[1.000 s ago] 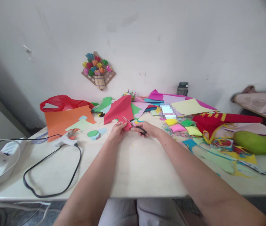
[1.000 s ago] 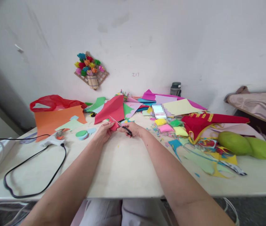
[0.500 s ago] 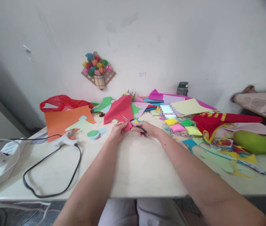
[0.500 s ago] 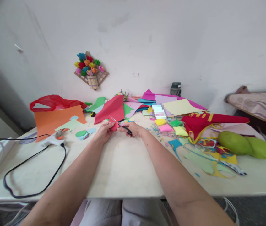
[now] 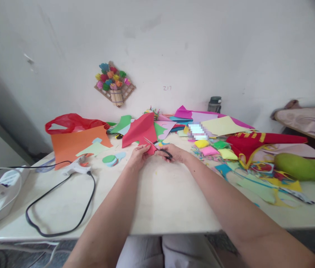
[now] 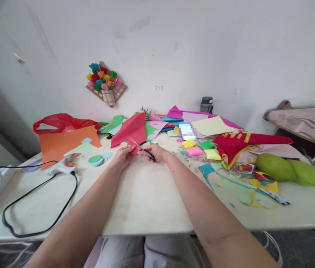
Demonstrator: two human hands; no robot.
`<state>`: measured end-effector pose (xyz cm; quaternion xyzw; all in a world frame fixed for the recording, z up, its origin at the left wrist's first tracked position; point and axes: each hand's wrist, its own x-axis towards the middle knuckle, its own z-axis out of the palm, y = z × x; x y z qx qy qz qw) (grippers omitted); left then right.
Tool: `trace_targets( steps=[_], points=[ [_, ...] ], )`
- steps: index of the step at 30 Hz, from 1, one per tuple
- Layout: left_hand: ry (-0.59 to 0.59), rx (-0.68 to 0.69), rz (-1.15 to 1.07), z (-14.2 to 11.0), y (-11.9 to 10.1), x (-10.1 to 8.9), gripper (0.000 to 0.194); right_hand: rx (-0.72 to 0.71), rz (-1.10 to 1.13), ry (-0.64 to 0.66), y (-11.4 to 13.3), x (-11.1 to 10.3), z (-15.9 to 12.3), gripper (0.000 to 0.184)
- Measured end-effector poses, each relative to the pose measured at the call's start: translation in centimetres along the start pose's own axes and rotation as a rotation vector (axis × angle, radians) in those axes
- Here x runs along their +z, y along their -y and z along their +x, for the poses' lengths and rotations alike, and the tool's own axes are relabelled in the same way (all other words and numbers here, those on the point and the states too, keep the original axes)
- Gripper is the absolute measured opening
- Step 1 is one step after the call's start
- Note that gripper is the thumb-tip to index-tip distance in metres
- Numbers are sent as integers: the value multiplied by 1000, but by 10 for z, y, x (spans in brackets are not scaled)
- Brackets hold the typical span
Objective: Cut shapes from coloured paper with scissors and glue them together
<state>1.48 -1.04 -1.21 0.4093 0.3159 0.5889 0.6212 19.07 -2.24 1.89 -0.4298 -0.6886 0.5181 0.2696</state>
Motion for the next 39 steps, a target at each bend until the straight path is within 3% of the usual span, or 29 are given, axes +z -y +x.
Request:
trace_targets(
  steps=[22,39],
  points=[
    [9,-12,28,0,0,0,9,16,42,-20,5,3,-3,25],
    [19,13,21,3,3,-4,19,-29,29,-37,-3,1,5,28]
  ],
)
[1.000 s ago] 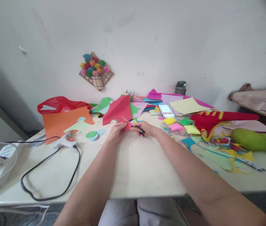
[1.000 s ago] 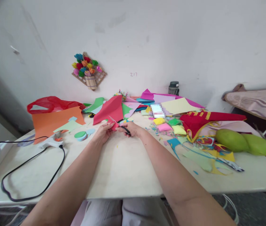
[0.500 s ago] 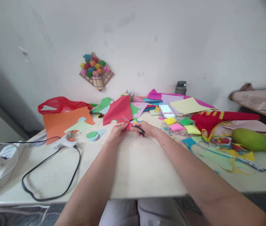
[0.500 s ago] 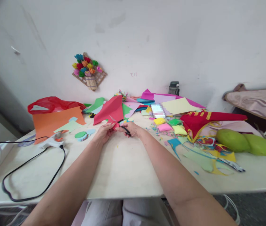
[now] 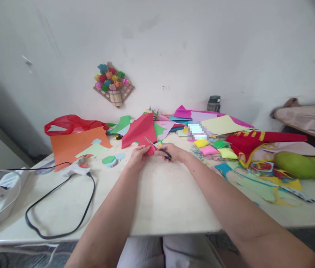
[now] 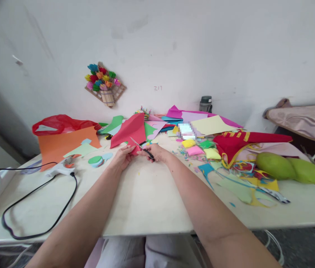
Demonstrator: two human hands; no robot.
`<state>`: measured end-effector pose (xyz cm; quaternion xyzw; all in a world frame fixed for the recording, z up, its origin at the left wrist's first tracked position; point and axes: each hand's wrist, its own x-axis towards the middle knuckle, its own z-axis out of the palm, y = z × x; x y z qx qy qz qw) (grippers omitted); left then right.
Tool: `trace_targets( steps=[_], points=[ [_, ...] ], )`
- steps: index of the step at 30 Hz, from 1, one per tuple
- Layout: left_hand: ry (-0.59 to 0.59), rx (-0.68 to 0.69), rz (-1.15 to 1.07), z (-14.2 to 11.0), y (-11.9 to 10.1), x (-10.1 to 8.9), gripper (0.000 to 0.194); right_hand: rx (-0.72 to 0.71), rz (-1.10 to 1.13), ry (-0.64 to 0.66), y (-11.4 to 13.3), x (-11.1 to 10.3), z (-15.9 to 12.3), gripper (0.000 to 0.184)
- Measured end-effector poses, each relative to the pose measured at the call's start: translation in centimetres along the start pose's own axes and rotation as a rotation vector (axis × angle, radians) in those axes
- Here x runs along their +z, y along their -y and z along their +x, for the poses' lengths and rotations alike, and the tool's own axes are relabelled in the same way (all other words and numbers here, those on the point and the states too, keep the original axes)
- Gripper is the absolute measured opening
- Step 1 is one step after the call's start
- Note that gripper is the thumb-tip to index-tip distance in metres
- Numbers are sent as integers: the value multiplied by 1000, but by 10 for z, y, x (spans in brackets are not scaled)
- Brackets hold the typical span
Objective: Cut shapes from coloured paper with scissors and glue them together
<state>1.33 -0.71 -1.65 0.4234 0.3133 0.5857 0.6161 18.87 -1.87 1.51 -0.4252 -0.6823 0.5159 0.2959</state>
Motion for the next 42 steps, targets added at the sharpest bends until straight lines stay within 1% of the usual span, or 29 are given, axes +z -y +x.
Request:
trace_targets(
  steps=[5,11,14,17,20,22,26,28,31,34,36,39,41,42],
  points=[
    [-48,11,-16,-1,0,2,19,-5,12,23,-2,-3,1,28],
    [-84,31,17,0,-2,0,19,20,6,52,6,-7,-9,26],
    [-91,42,46,-1,-3,1,20,-11,29,40,4,-9,-8,25],
    [-46,41,101,-3,-5,4,22,-58,66,-42,-1,-10,-2,25],
    [17,22,174,-4,-5,7,23,-99,158,-155,-3,-10,2,34],
    [54,9,221,-5,-4,8,24,-135,230,-208,-2,-10,3,40],
    [147,-36,291,-8,-4,11,26,-199,296,-238,1,-7,3,43],
    [179,-67,323,-9,-4,13,27,-214,305,-239,1,-5,5,41],
    [189,-86,360,-11,-4,15,26,-219,280,-230,1,-2,8,35],
    [179,-95,321,-10,-5,16,23,-243,233,-250,-2,-1,11,31],
    [150,-107,229,-9,-8,16,22,-275,214,-300,-4,-2,14,32],
    [116,-153,91,-8,-11,16,27,-300,206,-363,-7,-4,17,35],
    [120,-170,66,-8,-12,16,27,-293,196,-380,-7,-5,18,36],
    [123,-167,75,-8,-11,15,23,-286,182,-386,-7,-4,18,36]
  ],
)
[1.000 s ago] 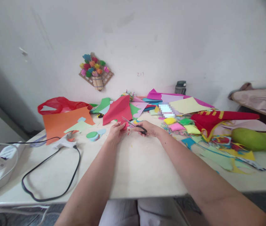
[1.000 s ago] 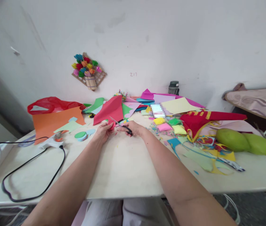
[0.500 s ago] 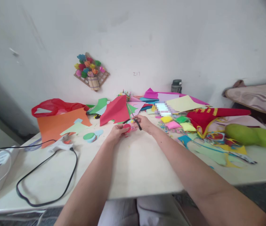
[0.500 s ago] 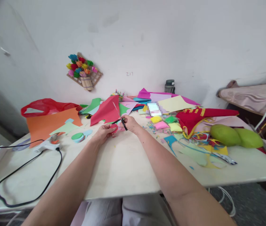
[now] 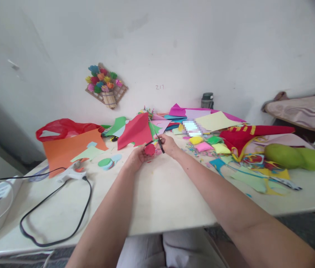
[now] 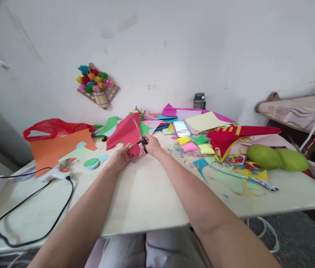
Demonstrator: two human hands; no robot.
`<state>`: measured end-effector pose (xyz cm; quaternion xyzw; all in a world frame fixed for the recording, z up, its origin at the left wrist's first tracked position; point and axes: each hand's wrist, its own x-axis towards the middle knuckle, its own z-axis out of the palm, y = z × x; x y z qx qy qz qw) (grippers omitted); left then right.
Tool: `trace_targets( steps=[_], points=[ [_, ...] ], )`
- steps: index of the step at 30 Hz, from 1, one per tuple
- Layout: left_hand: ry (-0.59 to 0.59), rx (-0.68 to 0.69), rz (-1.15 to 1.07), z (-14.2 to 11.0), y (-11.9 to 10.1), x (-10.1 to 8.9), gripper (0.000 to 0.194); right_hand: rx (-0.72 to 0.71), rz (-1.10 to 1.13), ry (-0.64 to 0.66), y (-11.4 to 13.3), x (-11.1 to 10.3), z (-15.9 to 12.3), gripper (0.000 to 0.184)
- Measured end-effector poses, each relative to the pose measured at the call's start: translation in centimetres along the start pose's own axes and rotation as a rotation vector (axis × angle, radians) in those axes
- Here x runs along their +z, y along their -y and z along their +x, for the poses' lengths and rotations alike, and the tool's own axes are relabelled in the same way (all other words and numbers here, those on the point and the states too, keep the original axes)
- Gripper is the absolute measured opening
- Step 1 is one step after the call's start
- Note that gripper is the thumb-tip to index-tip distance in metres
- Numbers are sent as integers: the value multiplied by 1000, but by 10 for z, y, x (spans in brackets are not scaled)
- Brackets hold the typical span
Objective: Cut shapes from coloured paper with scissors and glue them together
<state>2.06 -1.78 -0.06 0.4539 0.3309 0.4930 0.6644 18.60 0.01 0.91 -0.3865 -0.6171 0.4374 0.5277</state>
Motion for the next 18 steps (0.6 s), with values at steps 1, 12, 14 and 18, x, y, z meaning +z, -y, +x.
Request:
trace_targets(
  steps=[1,12,14,18],
  points=[
    [-3,11,17,0,1,0,18,4,-18,-6,0,0,0,36],
    [-120,184,20,2,5,-1,21,176,58,34,15,8,-11,33],
    [-144,190,22,2,4,-1,24,193,14,60,19,6,-13,36],
    [-193,209,8,1,3,0,24,199,-100,187,21,-2,-16,35]
  ],
)
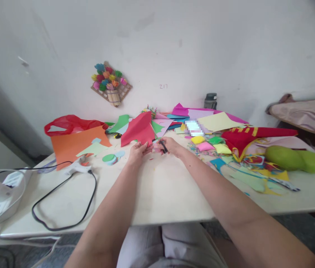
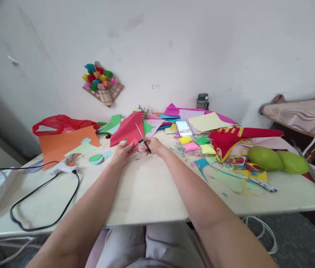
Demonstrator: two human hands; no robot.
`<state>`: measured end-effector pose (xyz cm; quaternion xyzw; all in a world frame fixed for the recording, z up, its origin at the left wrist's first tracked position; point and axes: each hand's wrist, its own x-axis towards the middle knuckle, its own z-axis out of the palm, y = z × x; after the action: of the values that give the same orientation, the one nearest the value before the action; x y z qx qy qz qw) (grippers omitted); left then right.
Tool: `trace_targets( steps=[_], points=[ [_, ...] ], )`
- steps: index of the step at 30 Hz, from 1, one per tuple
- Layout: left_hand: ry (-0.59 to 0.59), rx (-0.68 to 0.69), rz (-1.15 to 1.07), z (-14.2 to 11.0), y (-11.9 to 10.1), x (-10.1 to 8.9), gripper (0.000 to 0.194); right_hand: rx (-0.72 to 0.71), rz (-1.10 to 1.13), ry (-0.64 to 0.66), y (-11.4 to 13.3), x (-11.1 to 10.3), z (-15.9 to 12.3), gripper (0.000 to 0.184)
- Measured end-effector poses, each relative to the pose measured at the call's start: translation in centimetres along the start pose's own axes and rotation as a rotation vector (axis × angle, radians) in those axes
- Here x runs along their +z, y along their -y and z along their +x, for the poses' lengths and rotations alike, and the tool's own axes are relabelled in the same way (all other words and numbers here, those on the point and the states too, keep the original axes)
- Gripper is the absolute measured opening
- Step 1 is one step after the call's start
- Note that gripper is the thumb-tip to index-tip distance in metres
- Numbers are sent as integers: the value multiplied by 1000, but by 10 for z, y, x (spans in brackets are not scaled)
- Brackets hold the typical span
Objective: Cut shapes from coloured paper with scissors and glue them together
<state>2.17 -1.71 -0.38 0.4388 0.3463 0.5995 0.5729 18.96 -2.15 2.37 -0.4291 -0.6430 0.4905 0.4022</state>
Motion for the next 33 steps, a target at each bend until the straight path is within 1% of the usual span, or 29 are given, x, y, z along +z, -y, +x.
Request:
trace_targets(
  steps=[3,5,9,12,17,23,33],
  points=[
    [-19,4,-10,0,0,0,24,-8,-58,110,-2,-3,0,34],
    [-21,15,-25,1,1,-1,25,-5,-97,157,-3,-4,1,35],
    [11,47,-107,3,2,-4,23,5,-149,205,-8,-3,5,34],
    [0,26,-148,4,2,-5,20,18,-160,228,-10,-3,6,34],
    [-31,1,-185,5,3,-6,16,29,-171,241,-8,-2,4,33],
    [-22,-16,-202,5,5,-7,7,35,-187,233,-6,-1,2,31],
    [-38,-32,-196,7,7,-9,5,43,-179,230,-6,0,1,30]
  ],
)
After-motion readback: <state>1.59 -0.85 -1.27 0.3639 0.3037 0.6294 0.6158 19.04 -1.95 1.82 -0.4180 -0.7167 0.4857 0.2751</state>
